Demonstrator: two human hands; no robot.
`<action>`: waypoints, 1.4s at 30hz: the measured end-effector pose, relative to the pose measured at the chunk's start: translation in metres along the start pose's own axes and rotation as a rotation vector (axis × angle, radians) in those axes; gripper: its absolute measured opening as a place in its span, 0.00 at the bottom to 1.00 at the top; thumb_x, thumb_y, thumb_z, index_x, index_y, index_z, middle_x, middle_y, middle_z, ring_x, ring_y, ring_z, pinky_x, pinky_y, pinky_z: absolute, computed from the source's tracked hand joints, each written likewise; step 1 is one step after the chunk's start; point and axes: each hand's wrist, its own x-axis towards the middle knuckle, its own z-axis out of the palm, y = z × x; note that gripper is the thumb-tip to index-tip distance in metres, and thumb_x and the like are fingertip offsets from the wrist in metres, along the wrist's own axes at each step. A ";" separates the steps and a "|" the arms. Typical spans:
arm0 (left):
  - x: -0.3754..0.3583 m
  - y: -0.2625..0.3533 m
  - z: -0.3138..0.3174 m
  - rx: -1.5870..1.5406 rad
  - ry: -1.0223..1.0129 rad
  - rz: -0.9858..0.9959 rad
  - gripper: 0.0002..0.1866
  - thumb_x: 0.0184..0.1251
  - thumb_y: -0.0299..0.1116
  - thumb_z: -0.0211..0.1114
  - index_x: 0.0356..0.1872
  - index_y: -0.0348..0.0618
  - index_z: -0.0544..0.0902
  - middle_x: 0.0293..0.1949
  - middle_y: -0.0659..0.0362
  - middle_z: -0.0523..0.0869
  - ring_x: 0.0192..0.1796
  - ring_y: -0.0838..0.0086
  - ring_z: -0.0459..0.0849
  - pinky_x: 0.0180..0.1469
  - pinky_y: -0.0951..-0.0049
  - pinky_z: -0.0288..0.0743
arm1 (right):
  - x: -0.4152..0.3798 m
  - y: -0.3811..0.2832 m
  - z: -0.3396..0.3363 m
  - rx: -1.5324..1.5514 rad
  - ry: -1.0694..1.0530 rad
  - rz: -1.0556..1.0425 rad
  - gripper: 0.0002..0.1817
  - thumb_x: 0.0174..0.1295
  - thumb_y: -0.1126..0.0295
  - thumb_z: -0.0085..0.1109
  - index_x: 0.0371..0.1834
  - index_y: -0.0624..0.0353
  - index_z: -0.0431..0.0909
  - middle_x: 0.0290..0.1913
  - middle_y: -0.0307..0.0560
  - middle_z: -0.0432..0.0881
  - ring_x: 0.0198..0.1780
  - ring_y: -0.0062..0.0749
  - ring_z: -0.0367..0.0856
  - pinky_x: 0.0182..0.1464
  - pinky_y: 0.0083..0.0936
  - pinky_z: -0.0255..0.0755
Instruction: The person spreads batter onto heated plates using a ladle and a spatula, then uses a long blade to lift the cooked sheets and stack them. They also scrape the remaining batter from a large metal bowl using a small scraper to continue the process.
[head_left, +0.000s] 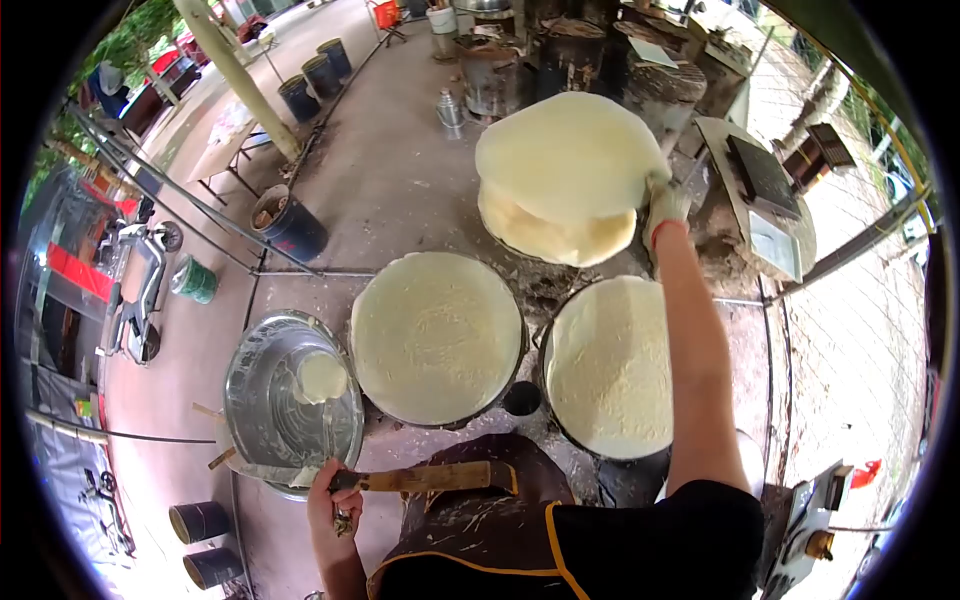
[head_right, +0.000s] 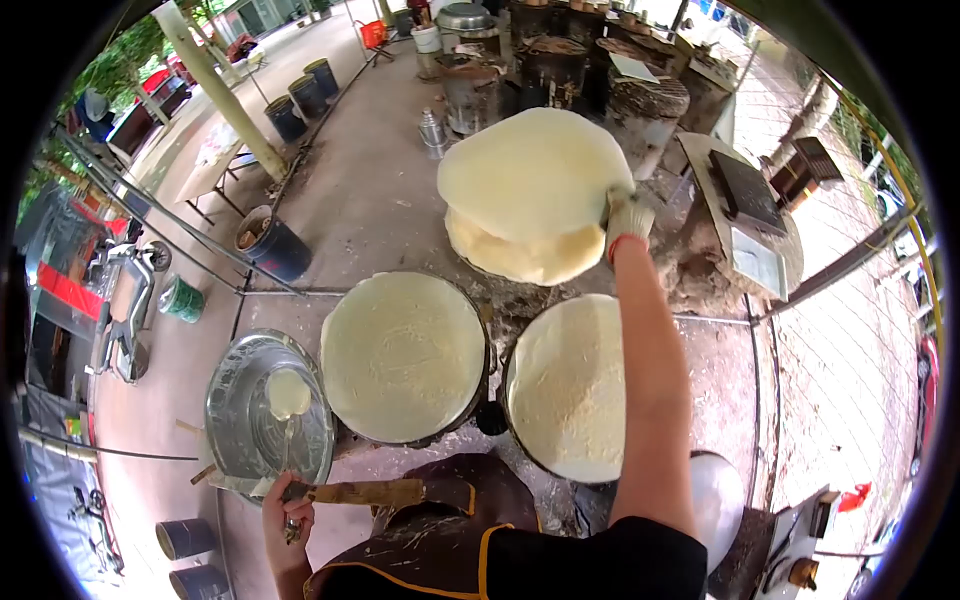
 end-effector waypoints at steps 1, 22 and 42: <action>-0.001 -0.001 0.004 -0.019 0.038 0.000 0.08 0.65 0.30 0.56 0.27 0.40 0.75 0.21 0.59 0.77 0.12 0.84 0.65 0.10 0.87 0.58 | 0.009 0.032 0.012 -0.064 -0.008 0.081 0.22 0.62 0.50 0.48 0.47 0.55 0.79 0.43 0.58 0.81 0.45 0.45 0.80 0.44 0.36 0.73; 0.053 0.025 -0.036 0.150 0.053 0.000 0.11 0.67 0.35 0.56 0.24 0.45 0.70 0.11 0.67 0.66 0.09 0.86 0.60 0.10 0.86 0.52 | -0.332 -0.025 0.134 0.333 -1.571 0.304 0.20 0.62 0.65 0.53 0.54 0.67 0.72 0.48 0.53 0.79 0.48 0.37 0.78 0.47 0.28 0.73; 0.139 0.261 -0.315 0.307 -0.234 -0.119 0.13 0.72 0.38 0.47 0.26 0.45 0.65 0.16 0.67 0.62 0.12 0.86 0.57 0.12 0.84 0.49 | -0.625 0.041 0.338 -0.153 -1.242 0.034 0.17 0.61 0.74 0.50 0.54 0.62 0.72 0.40 0.47 0.82 0.40 0.34 0.80 0.42 0.28 0.74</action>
